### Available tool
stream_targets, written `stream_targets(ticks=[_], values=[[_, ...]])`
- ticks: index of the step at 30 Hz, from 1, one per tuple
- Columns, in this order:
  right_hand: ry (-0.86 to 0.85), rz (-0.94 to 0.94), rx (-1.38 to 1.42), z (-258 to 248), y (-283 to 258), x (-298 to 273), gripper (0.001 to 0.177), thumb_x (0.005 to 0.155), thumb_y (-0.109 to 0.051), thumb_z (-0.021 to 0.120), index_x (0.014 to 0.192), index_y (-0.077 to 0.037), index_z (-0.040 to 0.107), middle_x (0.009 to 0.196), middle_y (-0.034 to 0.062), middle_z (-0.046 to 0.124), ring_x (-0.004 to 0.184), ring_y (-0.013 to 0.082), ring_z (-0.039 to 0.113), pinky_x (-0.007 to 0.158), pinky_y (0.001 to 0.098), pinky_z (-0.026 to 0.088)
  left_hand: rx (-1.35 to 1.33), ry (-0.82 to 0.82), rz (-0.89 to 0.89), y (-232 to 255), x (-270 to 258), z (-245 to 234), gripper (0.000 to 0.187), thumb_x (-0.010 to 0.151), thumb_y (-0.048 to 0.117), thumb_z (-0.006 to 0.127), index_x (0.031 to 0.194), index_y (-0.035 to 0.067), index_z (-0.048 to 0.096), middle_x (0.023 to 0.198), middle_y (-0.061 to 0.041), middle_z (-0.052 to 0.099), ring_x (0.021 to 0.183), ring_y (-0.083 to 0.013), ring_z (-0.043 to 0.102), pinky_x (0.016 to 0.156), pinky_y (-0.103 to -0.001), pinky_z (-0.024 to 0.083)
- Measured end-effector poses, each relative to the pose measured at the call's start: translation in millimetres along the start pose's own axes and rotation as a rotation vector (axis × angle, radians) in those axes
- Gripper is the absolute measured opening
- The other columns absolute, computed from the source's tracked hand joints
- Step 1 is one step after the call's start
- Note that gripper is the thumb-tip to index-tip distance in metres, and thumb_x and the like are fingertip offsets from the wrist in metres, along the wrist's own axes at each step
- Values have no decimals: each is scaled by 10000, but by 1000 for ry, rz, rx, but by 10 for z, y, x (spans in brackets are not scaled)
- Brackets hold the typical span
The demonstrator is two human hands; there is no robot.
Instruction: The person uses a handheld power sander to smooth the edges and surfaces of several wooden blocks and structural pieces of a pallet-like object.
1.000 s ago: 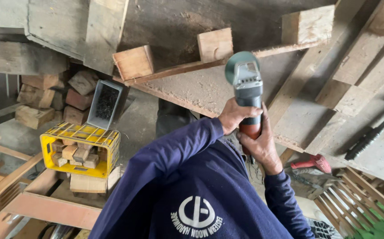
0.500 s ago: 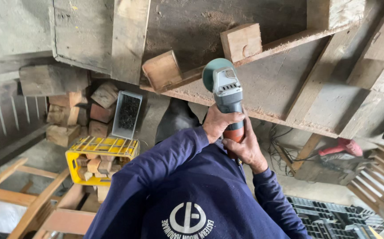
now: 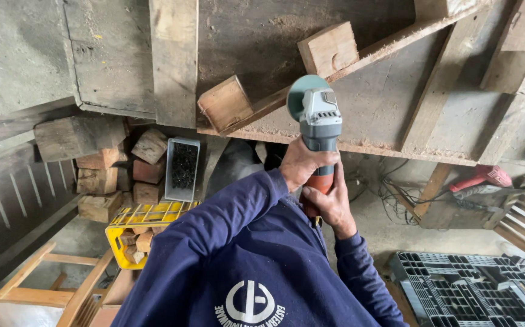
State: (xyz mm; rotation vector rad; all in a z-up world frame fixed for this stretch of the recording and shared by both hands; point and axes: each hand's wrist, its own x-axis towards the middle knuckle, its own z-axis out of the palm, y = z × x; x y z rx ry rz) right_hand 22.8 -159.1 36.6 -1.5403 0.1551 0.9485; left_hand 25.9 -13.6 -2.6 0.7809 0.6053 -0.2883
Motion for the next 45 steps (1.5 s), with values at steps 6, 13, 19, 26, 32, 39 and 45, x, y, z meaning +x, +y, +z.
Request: stream_targets(ticks=[6, 13, 19, 26, 32, 39, 45], values=[[-115, 138, -17, 76, -148, 123, 1098, 764, -142, 793, 1636, -110, 127, 995, 150, 634, 746, 178, 670, 620, 310, 597, -90, 72, 77, 55, -84, -137, 309, 790, 152, 828, 1022, 13, 678, 934, -79, 700, 815, -169, 682, 772, -342, 603], [-307, -30, -466, -35, -379, 67, 1091, 773, -139, 815, 1651, -105, 167, 1387, 210, 599, 1229, 324, 647, 1003, 425, 541, -288, 226, 136, -365, -354, -109, 365, 793, 149, 838, 1090, 26, 663, 967, -52, 674, 866, -156, 658, 816, -330, 568], [-371, 87, -675, 15, -491, 77, 1108, 723, -189, 817, 1623, -133, 172, 1314, 220, 658, 1201, 320, 682, 1003, 415, 536, -400, 262, 192, -478, -536, -182, 375, 817, 163, 800, 1129, 20, 650, 1009, -66, 685, 917, -171, 670, 857, -347, 565], [-338, 101, -709, 36, -603, 158, 1085, 721, -189, 805, 1623, -138, 204, 1312, 205, 666, 1182, 309, 697, 980, 407, 548, -477, 169, 246, -315, -429, -143, 314, 867, 149, 785, 1109, 0, 650, 993, -94, 699, 908, -195, 678, 875, -362, 561], [-307, 101, -736, 0, -593, 176, 1081, 726, -188, 804, 1621, -125, 202, 1317, 199, 662, 1196, 291, 684, 991, 404, 540, -487, 207, 211, -378, -345, -111, 334, 817, 158, 823, 1078, 24, 664, 969, -61, 695, 882, -173, 672, 847, -353, 566], [-271, 93, -751, -95, -561, 204, 1100, 726, -190, 831, 1622, -125, 196, 1343, 192, 644, 1220, 286, 665, 1004, 408, 528, -433, 199, 208, -467, -247, -89, 340, 817, 159, 835, 1078, 17, 669, 977, -62, 688, 894, -157, 662, 853, -342, 564], [-231, 124, -725, -181, -605, 223, 1094, 729, -173, 810, 1631, -142, 191, 1348, 188, 632, 1192, 280, 678, 987, 401, 551, -427, 162, 170, -425, -109, -20, 358, 804, 150, 829, 1091, 33, 649, 980, -67, 687, 899, -168, 679, 858, -363, 586]])
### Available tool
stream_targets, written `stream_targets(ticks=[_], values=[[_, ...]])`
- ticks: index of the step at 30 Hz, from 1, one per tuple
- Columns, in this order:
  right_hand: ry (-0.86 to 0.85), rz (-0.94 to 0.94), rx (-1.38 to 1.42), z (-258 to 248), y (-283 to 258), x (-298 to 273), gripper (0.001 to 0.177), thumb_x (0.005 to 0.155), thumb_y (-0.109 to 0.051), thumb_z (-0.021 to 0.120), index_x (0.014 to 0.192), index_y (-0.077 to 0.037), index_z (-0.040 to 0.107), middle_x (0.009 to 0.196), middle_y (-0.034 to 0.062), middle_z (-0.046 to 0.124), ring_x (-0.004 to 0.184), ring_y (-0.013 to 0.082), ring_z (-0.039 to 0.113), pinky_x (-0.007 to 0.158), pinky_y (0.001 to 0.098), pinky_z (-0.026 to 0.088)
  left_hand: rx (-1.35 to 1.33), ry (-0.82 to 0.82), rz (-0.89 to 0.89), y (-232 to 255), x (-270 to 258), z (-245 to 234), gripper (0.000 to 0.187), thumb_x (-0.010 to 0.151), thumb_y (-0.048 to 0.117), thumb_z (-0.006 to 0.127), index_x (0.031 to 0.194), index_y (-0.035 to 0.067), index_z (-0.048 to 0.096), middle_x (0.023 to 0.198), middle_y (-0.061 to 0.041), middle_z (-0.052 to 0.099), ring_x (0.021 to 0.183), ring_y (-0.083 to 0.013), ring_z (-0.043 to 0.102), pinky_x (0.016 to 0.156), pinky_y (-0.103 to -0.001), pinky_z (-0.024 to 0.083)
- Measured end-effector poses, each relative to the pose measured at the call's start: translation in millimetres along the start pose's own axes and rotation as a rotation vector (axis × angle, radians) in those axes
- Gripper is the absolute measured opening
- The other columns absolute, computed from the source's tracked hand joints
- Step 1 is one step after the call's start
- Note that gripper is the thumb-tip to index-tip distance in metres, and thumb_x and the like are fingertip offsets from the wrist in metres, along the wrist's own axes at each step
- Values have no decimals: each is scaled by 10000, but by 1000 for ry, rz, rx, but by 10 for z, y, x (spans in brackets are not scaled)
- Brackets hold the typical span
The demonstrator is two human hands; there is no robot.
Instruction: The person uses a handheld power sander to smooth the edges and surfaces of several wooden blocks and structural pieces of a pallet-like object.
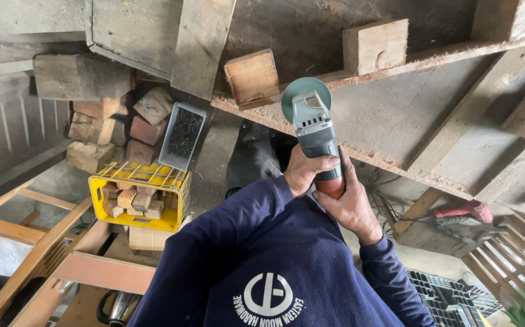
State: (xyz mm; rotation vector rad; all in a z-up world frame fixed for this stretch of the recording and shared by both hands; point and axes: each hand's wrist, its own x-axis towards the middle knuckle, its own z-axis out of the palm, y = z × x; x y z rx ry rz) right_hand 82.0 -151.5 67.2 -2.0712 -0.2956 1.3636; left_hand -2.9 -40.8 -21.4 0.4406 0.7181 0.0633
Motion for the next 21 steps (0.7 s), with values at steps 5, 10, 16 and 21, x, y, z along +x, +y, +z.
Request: stream_targets(ticks=[5, 10, 16, 21], values=[[44, -54, 28, -114, 52, -6, 1087, 742, -145, 821, 1632, -121, 197, 1388, 199, 602, 1230, 281, 645, 1010, 406, 531, 30, -33, -32, -79, 123, 108, 367, 811, 140, 830, 1106, 10, 655, 990, -92, 692, 909, -187, 683, 868, -381, 590], [83, -41, 116, -304, 201, -11, 1091, 760, -133, 811, 1639, -98, 166, 1367, 201, 587, 1170, 256, 648, 957, 387, 561, 23, -83, -34, -186, 310, 305, 385, 797, 143, 836, 1112, 19, 651, 998, -93, 696, 914, -198, 689, 874, -390, 592], [176, -118, 225, -618, 415, -11, 1096, 771, -102, 791, 1659, -71, 148, 1348, 194, 557, 1079, 240, 647, 871, 372, 587, 89, -257, -60, -427, 660, 618, 379, 819, 179, 825, 1120, 6, 670, 1015, -130, 722, 898, -233, 714, 890, -415, 612], [278, -46, 394, -956, 515, -8, 1083, 771, -110, 758, 1661, -73, 142, 1125, 164, 609, 840, 227, 674, 699, 351, 607, 150, -375, -79, -795, 1208, 983, 443, 771, 252, 830, 1109, 19, 662, 1000, -153, 726, 859, -259, 736, 852, -447, 643]])
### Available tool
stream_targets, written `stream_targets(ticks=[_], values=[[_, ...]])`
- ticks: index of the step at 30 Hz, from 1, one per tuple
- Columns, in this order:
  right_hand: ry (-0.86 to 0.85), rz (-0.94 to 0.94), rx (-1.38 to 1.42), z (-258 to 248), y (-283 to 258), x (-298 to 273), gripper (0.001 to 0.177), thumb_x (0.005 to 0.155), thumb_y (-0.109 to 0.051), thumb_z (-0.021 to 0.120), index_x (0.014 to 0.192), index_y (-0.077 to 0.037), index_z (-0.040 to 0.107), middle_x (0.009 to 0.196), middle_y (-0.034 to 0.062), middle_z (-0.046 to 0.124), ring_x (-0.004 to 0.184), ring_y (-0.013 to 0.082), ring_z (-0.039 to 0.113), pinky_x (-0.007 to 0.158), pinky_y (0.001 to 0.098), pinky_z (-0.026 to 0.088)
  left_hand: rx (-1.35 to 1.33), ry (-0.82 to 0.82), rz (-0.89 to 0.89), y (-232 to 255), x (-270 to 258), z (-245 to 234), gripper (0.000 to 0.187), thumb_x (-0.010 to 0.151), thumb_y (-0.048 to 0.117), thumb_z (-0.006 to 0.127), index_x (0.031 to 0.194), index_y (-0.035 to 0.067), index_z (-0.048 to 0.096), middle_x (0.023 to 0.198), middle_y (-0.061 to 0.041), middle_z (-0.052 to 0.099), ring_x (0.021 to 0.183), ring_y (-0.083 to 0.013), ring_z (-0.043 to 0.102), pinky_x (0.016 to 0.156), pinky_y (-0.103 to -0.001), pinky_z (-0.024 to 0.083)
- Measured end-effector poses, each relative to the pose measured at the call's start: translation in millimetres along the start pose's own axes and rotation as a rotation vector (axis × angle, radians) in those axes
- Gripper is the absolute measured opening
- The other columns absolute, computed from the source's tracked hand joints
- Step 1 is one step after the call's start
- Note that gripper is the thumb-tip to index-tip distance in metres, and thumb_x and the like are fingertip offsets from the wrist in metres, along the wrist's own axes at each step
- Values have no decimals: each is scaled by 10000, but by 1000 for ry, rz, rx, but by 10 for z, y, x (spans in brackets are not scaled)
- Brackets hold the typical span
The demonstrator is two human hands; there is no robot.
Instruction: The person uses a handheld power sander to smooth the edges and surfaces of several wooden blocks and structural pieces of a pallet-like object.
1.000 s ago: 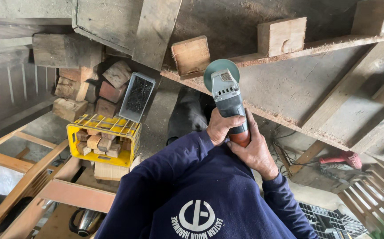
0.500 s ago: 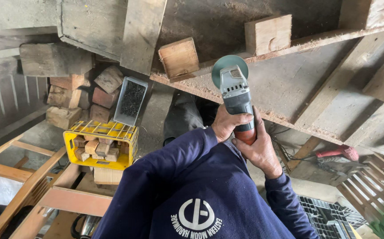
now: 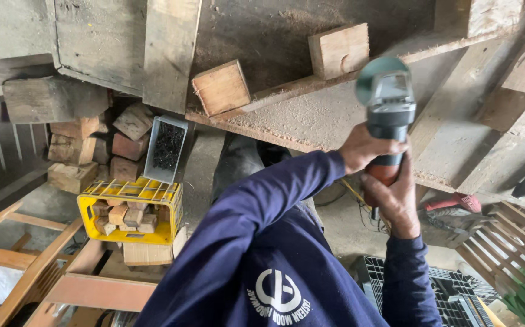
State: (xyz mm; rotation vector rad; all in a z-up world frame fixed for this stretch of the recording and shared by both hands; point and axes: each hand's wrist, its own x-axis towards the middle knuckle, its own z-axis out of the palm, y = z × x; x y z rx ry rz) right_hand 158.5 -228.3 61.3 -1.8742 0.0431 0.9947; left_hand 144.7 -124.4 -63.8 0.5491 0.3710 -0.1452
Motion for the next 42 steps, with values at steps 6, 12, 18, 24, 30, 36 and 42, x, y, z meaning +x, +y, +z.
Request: stream_targets(ticks=[6, 12, 18, 24, 30, 36, 42], values=[[85, -103, -120, 31, 79, -135, 923, 842, -96, 727, 1607, -32, 215, 1144, 157, 616, 852, 198, 680, 673, 328, 606, 71, 54, -9, 121, 54, 176, 473, 742, 289, 839, 1091, 38, 640, 986, -153, 711, 859, -269, 730, 833, -461, 638], [-283, 111, -315, 884, -11, -356, 970, 752, -94, 766, 1569, -83, 241, 1095, 215, 647, 822, 292, 703, 663, 396, 610, -44, 303, 145, 535, -1542, -348, 383, 812, 183, 814, 1110, 19, 637, 981, -118, 673, 871, -249, 697, 850, -432, 630], [-500, -52, -465, 1570, -242, -389, 1095, 737, -155, 810, 1625, -123, 169, 1254, 224, 690, 1137, 309, 717, 952, 408, 561, -192, 594, 260, 627, -2221, -727, 332, 834, 112, 784, 1123, 28, 645, 1006, -57, 670, 906, -161, 662, 846, -352, 566], [-483, -46, -515, 1669, -250, -382, 1104, 732, -172, 805, 1627, -130, 160, 1276, 225, 669, 1161, 321, 699, 960, 414, 558, -243, 585, 250, 640, -2226, -828, 318, 833, 108, 782, 1104, 17, 642, 980, -66, 678, 880, -174, 669, 822, -365, 579], [-438, -14, -525, 1640, -348, -378, 1093, 729, -157, 805, 1630, -146, 188, 1267, 220, 671, 1085, 300, 716, 897, 406, 578, -261, 496, 233, 713, -2139, -765, 300, 836, 109, 780, 1094, 6, 667, 981, -84, 706, 881, -184, 686, 843, -362, 581], [-335, 155, -476, 1579, -355, -402, 1083, 723, -118, 773, 1636, -151, 190, 1188, 203, 673, 809, 266, 708, 662, 388, 597, -264, 460, 229, 663, -1999, -725, 325, 833, 123, 816, 1098, 5, 671, 994, -82, 706, 903, -186, 681, 857, -363, 574], [-350, -50, -453, 1474, -307, -416, 1093, 750, -135, 789, 1638, -87, 153, 1276, 230, 621, 1045, 256, 698, 857, 374, 601, -177, 437, 147, 757, -1873, -661, 367, 790, 149, 811, 1098, 39, 645, 987, -75, 694, 894, -180, 695, 845, -370, 606]])
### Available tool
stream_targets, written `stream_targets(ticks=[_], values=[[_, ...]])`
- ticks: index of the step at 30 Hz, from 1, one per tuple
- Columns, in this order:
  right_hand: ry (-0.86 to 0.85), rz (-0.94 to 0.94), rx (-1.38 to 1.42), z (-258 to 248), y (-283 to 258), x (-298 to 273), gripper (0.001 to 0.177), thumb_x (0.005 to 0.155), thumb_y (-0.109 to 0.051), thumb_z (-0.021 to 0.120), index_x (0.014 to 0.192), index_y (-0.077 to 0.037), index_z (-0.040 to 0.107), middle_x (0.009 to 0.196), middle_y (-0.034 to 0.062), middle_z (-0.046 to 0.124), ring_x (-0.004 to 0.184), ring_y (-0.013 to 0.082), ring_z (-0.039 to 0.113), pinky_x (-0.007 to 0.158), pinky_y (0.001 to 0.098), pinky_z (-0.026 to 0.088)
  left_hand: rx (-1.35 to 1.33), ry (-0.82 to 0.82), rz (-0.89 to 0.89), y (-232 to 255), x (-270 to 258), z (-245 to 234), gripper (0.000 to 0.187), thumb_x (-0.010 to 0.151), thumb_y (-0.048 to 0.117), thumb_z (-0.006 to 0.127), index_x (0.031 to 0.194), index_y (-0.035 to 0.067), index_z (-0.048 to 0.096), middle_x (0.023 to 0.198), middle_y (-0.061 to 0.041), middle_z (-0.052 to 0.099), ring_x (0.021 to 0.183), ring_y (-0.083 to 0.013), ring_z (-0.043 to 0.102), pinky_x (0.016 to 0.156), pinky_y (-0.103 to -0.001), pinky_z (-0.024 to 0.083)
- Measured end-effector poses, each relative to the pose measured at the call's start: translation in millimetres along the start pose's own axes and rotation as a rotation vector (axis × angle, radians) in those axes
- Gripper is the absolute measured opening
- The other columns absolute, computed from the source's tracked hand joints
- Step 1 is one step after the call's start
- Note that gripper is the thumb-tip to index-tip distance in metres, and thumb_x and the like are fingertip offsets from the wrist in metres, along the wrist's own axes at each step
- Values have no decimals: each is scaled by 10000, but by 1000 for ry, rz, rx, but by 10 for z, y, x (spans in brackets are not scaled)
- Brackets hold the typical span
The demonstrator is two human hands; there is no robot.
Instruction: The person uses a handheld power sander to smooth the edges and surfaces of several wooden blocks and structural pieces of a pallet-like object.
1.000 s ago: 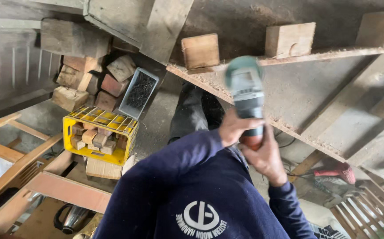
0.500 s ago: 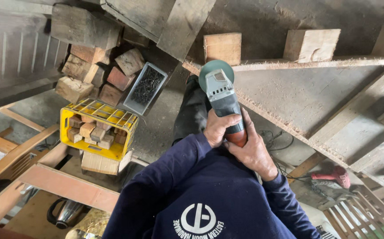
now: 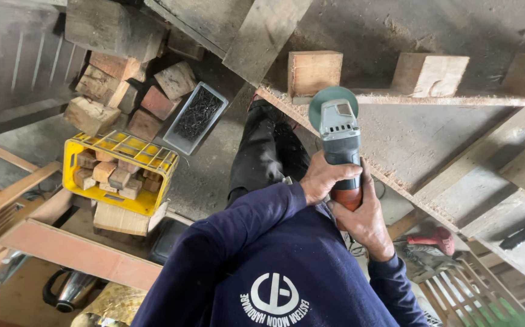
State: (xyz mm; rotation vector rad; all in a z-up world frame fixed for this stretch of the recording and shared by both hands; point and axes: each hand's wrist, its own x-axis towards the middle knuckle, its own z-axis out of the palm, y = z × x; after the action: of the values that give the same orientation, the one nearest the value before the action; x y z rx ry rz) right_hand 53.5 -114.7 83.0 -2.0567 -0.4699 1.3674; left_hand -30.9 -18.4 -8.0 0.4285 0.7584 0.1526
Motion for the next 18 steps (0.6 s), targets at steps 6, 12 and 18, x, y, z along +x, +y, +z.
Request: stream_targets(ticks=[6, 12, 18], values=[[-91, 84, -254, 3, -400, 272, 1095, 723, -220, 778, 1629, -139, 168, 1245, 231, 674, 1107, 304, 717, 935, 408, 581, -204, 58, 121, 193, -27, -128, 345, 830, 151, 806, 1098, 8, 642, 980, -78, 678, 883, -181, 675, 838, -361, 588], [-139, -51, -384, -94, -653, 457, 1082, 747, -228, 793, 1636, -143, 182, 1289, 261, 652, 1180, 386, 671, 974, 457, 534, -332, 68, 146, 398, 110, -101, 315, 865, 153, 785, 1097, 17, 622, 976, -69, 662, 892, -167, 665, 836, -360, 574], [-147, -11, -409, -160, -741, 470, 1075, 734, -221, 787, 1632, -159, 199, 1240, 255, 681, 1148, 361, 702, 956, 451, 548, -351, 35, 111, 459, 93, -46, 289, 855, 165, 762, 1074, 35, 625, 956, -50, 673, 881, -156, 674, 830, -355, 583]])
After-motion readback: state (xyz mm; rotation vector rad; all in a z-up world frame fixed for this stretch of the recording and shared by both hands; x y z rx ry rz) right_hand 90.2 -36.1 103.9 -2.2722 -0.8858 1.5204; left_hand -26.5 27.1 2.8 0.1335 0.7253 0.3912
